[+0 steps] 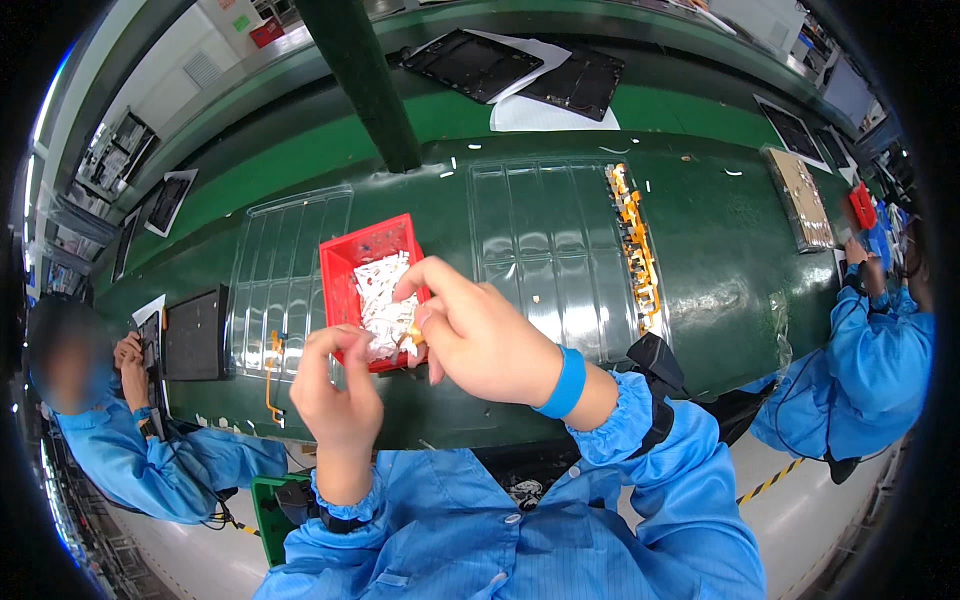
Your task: Assembling small plastic and electronic components at a factory workstation.
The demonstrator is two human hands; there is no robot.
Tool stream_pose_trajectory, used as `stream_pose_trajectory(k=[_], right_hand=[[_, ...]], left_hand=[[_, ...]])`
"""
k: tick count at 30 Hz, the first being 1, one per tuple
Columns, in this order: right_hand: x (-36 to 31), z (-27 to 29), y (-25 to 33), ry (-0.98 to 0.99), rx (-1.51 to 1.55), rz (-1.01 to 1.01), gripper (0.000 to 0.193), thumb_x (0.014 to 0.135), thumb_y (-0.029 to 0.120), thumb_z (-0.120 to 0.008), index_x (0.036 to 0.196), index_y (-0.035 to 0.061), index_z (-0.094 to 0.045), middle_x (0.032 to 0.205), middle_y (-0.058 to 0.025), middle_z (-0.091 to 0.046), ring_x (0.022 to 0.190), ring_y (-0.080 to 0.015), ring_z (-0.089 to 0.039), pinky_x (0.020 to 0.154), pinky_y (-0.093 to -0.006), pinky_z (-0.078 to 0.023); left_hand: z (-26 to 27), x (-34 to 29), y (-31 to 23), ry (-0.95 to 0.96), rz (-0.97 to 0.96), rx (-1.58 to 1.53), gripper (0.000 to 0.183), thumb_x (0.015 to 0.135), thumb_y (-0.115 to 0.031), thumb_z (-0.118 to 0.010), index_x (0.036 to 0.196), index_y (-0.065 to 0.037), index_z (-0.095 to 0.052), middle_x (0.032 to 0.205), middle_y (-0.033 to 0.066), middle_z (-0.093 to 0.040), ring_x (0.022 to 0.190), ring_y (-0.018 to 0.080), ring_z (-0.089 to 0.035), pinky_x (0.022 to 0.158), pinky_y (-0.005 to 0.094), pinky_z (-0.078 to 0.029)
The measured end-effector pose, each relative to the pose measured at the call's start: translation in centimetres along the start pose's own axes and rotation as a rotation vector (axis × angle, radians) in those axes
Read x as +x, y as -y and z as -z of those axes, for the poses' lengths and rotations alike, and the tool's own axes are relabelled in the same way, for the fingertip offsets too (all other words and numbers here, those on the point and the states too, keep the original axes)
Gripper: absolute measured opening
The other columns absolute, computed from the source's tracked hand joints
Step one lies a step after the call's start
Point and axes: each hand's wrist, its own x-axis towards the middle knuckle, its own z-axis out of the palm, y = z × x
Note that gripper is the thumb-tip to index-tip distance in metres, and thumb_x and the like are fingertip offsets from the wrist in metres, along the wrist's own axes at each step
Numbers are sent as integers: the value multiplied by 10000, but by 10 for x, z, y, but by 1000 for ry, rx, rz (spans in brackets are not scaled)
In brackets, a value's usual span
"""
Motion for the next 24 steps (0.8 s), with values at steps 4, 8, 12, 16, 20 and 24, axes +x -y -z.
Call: stream_pose_trajectory(k=[4,8,12,16,20,24], right_hand=[[3,-1,-1,-139,-111,70,193,975,43,-416,1147,19,-498,632,-58,-606,542,-120,-606,521,-274,-464],[5,1,-6,-149,-103,87,185,966,27,-428,1135,8,-503,619,-53,-603,537,-113,-599,512,-273,-462],[8,2,-9,-121,-57,60,195,929,20,-434,1117,4,-481,654,-110,-621,528,-176,-623,497,-327,-474],[9,2,-10,-100,5,26,194,911,18,-444,1099,-6,-488,633,-102,-620,525,-170,-622,501,-316,-478],[10,4,-17,-75,-19,46,190,912,22,-447,1094,-2,-497,622,-105,-617,525,-170,-624,501,-319,-477],[10,4,-14,-82,-70,67,193,913,21,-453,1099,1,-500,615,-117,-611,526,-187,-629,502,-334,-477]], left_hand=[[-2,9,14,107,-12,224,159,826,91,-613,955,6,-652,945,131,-698,887,323,-673,772,375,-529],[-5,17,1,116,-147,341,192,790,91,-646,956,-6,-653,1020,143,-688,981,324,-655,846,396,-511],[-3,16,-8,199,-126,-66,246,708,-13,-778,910,-54,-644,964,79,-658,902,282,-627,799,393,-469],[-10,14,-4,217,-158,-33,268,677,57,-777,885,-31,-631,898,97,-648,843,279,-631,732,360,-495],[-12,14,-6,219,-151,-45,251,678,65,-770,864,-33,-632,908,97,-630,822,273,-617,698,355,-482],[-9,17,-8,251,-59,-23,193,708,48,-757,835,-28,-634,1008,113,-619,893,279,-605,731,343,-478]])
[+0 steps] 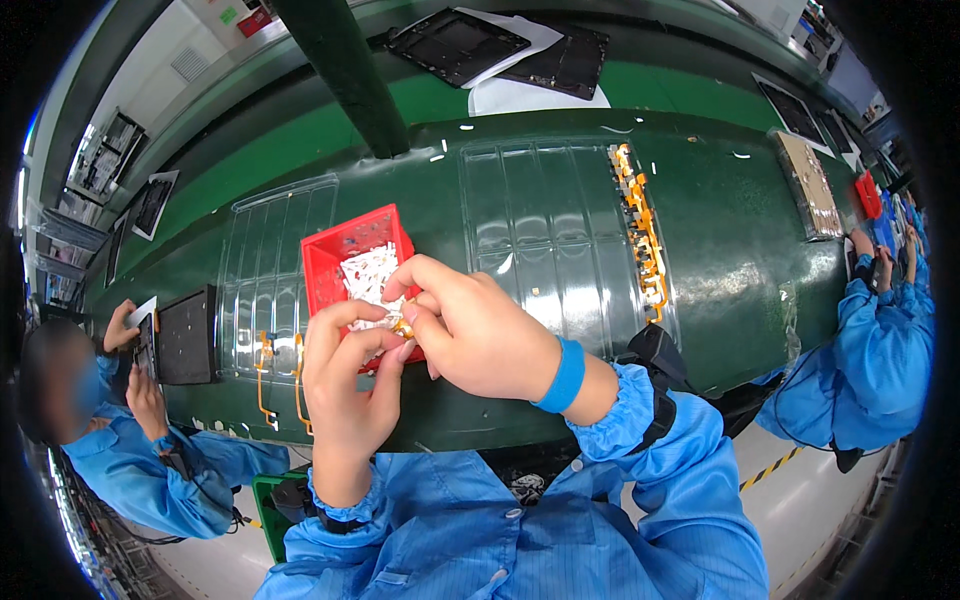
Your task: Assembling small plastic and electronic components at a factory workstation.
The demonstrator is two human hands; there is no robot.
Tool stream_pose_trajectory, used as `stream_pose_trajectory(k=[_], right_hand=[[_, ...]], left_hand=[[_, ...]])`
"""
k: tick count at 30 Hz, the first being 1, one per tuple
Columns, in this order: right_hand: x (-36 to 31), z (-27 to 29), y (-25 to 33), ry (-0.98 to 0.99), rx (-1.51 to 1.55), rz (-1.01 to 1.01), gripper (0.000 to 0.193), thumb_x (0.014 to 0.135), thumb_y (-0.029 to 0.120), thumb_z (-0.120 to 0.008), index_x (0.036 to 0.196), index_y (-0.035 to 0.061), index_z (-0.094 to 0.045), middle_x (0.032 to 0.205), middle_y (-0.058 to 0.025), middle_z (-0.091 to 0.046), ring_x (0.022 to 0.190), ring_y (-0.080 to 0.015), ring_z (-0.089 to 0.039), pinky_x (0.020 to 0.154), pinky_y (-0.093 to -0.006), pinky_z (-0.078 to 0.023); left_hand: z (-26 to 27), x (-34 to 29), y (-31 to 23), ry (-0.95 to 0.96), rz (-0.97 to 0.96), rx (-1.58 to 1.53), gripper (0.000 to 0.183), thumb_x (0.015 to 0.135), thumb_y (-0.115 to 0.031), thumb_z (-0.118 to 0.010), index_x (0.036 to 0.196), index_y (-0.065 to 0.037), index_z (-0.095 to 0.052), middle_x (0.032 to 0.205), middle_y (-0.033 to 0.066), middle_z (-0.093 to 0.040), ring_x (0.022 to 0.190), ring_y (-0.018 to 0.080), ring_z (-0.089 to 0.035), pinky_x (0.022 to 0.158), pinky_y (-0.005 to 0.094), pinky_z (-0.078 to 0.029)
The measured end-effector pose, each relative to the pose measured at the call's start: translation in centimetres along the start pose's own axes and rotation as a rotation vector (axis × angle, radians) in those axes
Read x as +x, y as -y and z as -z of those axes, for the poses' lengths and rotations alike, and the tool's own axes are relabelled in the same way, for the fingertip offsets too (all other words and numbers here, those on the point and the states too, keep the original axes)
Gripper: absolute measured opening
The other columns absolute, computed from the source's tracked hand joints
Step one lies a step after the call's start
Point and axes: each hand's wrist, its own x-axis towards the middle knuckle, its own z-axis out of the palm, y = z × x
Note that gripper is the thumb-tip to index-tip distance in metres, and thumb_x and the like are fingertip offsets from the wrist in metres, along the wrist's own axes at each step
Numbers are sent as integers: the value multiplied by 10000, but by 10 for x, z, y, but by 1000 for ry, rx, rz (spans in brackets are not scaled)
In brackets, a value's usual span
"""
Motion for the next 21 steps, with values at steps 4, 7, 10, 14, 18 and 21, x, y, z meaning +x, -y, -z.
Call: stream_pose_trajectory(k=[4,7,10,14,18,21], right_hand=[[0,3,2,64,-51,92,197,926,12,-453,1118,14,-498,610,-127,-603,530,-213,-628,522,-354,-484],[0,4,-3,90,-113,183,200,942,16,-445,1136,24,-496,610,-123,-599,540,-210,-625,541,-360,-486],[-1,3,2,77,-98,154,205,960,29,-435,1155,27,-500,626,-117,-605,557,-192,-623,554,-350,-484],[1,6,-6,14,28,53,212,981,46,-424,1155,7,-539,665,-98,-620,574,-151,-611,564,-312,-482],[1,12,-4,71,121,3,246,1024,94,-432,1181,-28,-575,837,-72,-655,646,-77,-589,605,-229,-476],[0,15,-3,93,205,13,242,1024,99,-436,1161,-31,-588,889,-76,-663,654,-80,-592,602,-217,-469]], left_hand=[[9,6,3,66,20,64,151,739,23,-745,830,-16,-630,1054,117,-610,944,284,-597,772,335,-476],[8,7,10,73,89,-15,119,779,12,-716,856,-2,-627,1036,124,-616,932,272,-602,802,338,-476],[7,6,14,-137,265,-20,88,831,39,-654,902,6,-616,918,146,-632,844,323,-628,743,391,-502],[8,4,17,-141,242,187,197,851,105,-566,1021,26,-626,1010,181,-660,961,350,-658,830,422,-526],[12,6,8,24,143,26,362,876,119,-477,1202,23,-601,1202,208,-635,1168,379,-593,1000,425,-458],[12,3,8,34,138,50,323,885,68,-526,1193,21,-612,1224,198,-635,1206,382,-573,1045,465,-419]])
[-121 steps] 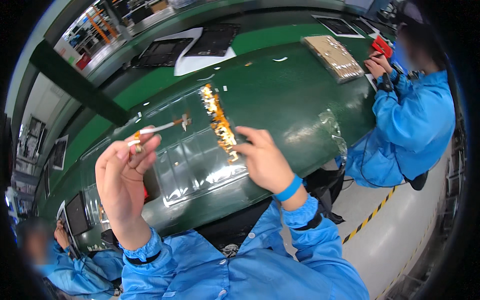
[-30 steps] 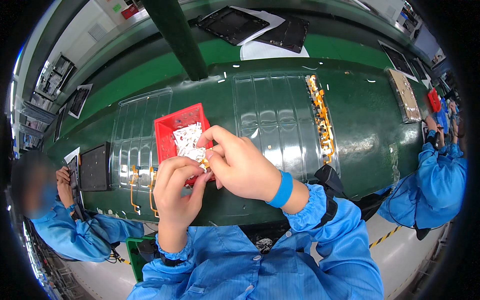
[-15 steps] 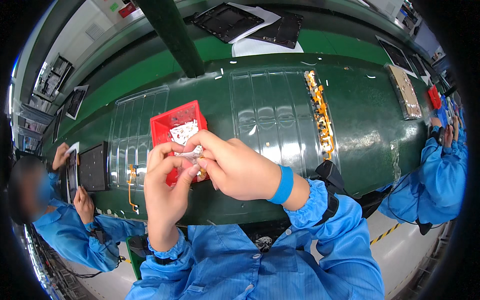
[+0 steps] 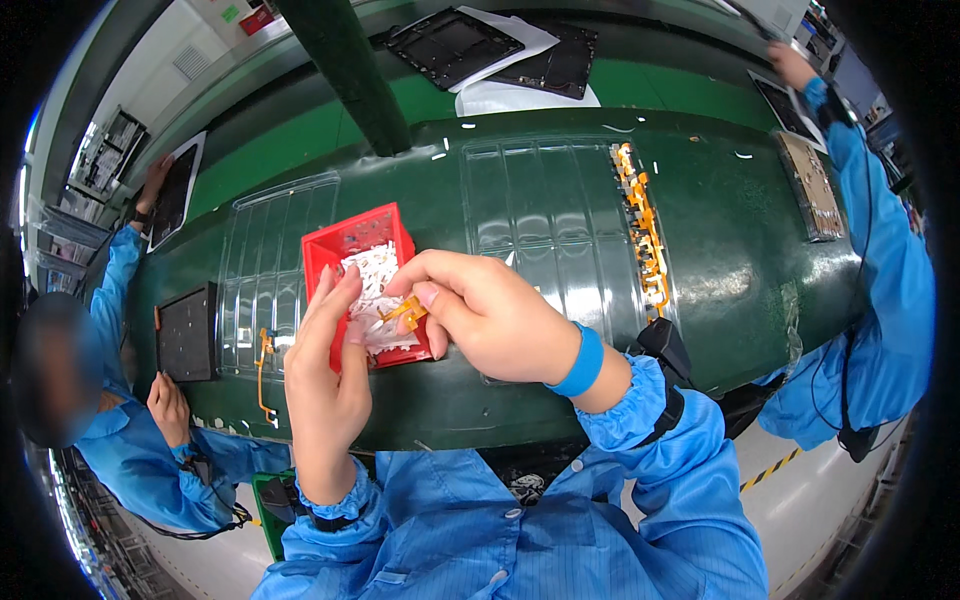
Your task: Assembling small plastic and electronic components at a factory workstation.
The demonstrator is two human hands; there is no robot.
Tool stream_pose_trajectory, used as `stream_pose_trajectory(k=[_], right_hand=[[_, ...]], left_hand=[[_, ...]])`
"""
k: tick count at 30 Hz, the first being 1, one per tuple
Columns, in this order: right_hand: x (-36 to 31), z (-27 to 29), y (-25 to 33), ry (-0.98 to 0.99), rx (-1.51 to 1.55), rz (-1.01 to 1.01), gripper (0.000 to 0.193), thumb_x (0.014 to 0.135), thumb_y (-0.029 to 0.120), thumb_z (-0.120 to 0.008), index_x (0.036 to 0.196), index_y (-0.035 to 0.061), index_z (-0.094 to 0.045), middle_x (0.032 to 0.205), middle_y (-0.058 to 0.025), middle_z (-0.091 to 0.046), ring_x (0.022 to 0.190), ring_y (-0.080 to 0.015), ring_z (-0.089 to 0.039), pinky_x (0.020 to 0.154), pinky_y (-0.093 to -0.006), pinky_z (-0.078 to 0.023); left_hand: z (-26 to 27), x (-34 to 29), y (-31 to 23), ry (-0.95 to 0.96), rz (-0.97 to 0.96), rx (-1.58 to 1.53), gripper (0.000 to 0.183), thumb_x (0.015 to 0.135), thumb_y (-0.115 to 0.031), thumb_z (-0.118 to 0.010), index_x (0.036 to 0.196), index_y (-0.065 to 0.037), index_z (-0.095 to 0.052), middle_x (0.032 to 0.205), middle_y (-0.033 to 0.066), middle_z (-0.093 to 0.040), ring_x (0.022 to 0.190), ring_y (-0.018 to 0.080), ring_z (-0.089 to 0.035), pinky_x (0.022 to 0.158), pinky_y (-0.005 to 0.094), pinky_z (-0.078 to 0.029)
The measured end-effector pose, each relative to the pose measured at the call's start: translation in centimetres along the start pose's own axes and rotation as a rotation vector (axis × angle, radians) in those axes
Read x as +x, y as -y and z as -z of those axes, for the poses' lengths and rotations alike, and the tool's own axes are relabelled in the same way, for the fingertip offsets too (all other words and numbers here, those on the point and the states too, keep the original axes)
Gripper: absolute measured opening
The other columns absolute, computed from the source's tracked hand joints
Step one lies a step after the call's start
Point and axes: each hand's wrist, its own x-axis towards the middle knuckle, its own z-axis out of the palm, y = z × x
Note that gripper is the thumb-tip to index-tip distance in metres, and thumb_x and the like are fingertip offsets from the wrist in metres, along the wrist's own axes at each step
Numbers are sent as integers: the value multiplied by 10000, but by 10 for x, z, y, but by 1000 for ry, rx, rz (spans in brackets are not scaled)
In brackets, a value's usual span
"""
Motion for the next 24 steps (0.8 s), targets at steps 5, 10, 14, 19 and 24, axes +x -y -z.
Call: stream_pose_trajectory(k=[5,10,14,19,24], right_hand=[[0,3,-1,11,19,19,245,1022,112,-438,1154,-24,-593,906,-83,-687,657,-79,-603,583,-202,-439],[-2,11,10,80,36,-51,224,1006,152,-507,1066,-25,-632,845,-72,-687,672,-85,-627,583,-205,-454],[-2,15,0,174,59,-106,208,938,180,-654,953,-27,-663,795,-69,-691,683,-91,-644,598,-234,-501],[-2,16,4,303,80,-189,183,924,155,-660,918,-27,-676,781,-70,-700,705,-91,-653,619,-226,-502],[-2,20,-3,305,4,-55,147,910,127,-639,939,-8,-689,763,-46,-699,719,-69,-642,630,-232,-483]], left_hand=[[5,1,-3,149,60,-110,125,906,-16,-582,1005,6,-655,952,140,-690,994,321,-656,1046,491,-413],[11,-1,-8,257,265,-299,90,922,-47,-592,854,-6,-636,716,88,-633,750,270,-640,1024,469,-427],[11,-1,-12,311,228,-364,89,923,-56,-589,860,-9,-632,723,103,-620,737,299,-618,983,460,-441],[10,1,-15,294,71,-335,87,922,-58,-585,861,-12,-626,748,107,-619,734,309,-611,973,469,-440],[0,2,-21,50,-58,-33,56,840,-17,-674,872,3,-633,771,100,-662,802,279,-664,1009,475,-442]])
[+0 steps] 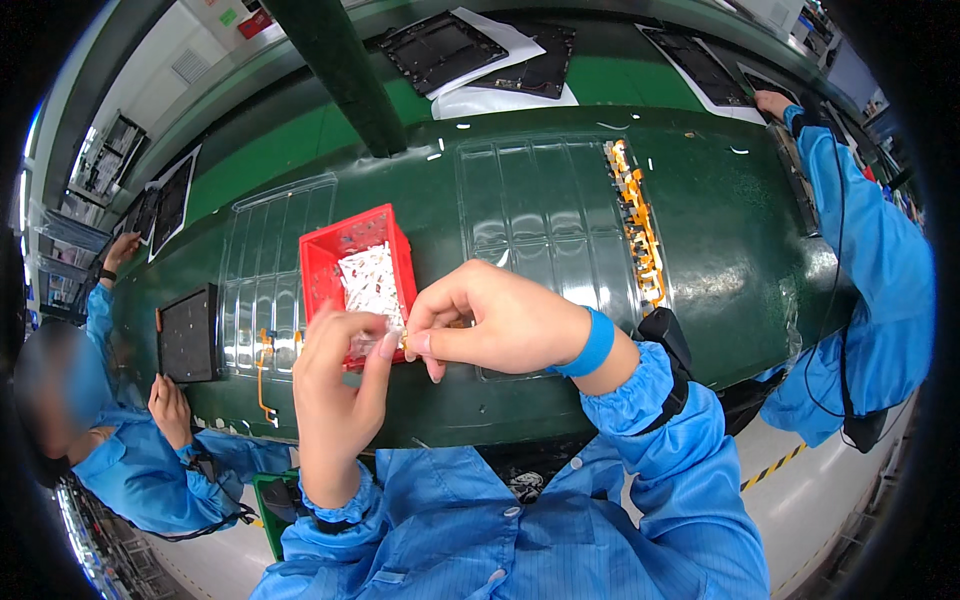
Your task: Assembling small plastic and electronic components at a factory workstation.
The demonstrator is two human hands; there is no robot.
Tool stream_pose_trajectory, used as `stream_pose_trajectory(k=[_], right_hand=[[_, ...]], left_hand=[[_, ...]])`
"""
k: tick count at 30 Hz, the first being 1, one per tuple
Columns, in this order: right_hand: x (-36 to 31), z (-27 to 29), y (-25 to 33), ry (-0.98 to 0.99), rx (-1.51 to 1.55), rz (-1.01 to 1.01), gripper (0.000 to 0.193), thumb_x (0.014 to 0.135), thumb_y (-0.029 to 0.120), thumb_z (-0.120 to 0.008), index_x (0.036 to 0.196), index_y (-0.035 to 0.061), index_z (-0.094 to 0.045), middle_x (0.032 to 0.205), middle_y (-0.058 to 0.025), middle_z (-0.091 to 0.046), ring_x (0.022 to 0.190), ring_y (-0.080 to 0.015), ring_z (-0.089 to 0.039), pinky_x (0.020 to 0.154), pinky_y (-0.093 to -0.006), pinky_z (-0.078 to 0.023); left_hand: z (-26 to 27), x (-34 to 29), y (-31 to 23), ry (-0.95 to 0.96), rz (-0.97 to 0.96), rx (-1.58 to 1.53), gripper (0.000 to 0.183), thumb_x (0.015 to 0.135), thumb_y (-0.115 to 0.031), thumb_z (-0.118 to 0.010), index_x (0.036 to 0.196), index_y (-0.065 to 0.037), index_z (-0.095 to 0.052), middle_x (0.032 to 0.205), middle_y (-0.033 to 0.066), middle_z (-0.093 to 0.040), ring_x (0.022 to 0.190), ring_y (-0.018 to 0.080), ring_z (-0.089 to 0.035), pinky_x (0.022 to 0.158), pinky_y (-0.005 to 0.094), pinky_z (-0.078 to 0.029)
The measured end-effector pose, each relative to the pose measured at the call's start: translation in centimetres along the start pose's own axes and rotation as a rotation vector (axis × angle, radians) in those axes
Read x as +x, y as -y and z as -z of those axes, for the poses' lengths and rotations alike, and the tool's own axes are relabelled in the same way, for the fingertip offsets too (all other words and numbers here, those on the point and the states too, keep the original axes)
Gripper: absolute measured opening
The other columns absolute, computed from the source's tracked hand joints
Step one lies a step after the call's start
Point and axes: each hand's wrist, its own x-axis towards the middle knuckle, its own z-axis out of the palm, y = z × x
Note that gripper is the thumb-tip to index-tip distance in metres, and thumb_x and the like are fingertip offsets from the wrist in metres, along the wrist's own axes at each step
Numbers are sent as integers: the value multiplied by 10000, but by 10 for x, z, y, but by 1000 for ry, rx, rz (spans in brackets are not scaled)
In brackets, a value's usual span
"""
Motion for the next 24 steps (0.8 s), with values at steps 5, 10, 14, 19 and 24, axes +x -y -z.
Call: stream_pose_trajectory(k=[5,10,14,19,24], right_hand=[[0,-7,7,-115,-99,83,138,911,119,-628,934,2,-697,757,-46,-695,717,-75,-644,618,-236,-484],[-2,-11,3,-167,-247,163,133,898,106,-638,944,-6,-695,784,-70,-687,711,-116,-664,622,-272,-527],[-1,-12,2,-179,-371,268,124,878,86,-652,952,-2,-696,800,-88,-675,724,-163,-687,627,-289,-552],[-1,-13,2,-226,-407,309,117,871,84,-653,935,-5,-692,787,-91,-678,735,-160,-687,622,-293,-542],[-4,-9,5,-330,-92,161,92,907,28,-597,928,-41,-654,819,-84,-674,762,-131,-659,690,-264,-518]], left_hand=[[-14,-18,-2,-283,-60,118,113,798,42,-685,907,12,-681,864,125,-712,880,290,-702,970,460,-484],[-20,-17,-6,-179,-15,-4,119,803,46,-672,910,20,-719,894,143,-739,834,263,-727,960,467,-495],[-14,-15,-6,-180,1,-38,115,798,49,-660,888,21,-726,868,142,-740,813,249,-731,976,478,-485],[-9,-7,5,-249,13,2,127,792,52,-643,890,34,-720,864,137,-743,793,250,-730,997,491,-473],[0,1,33,-381,58,236,106,806,22,-650,878,9,-726,885,120,-746,855,264,-727,999,491,-465]])
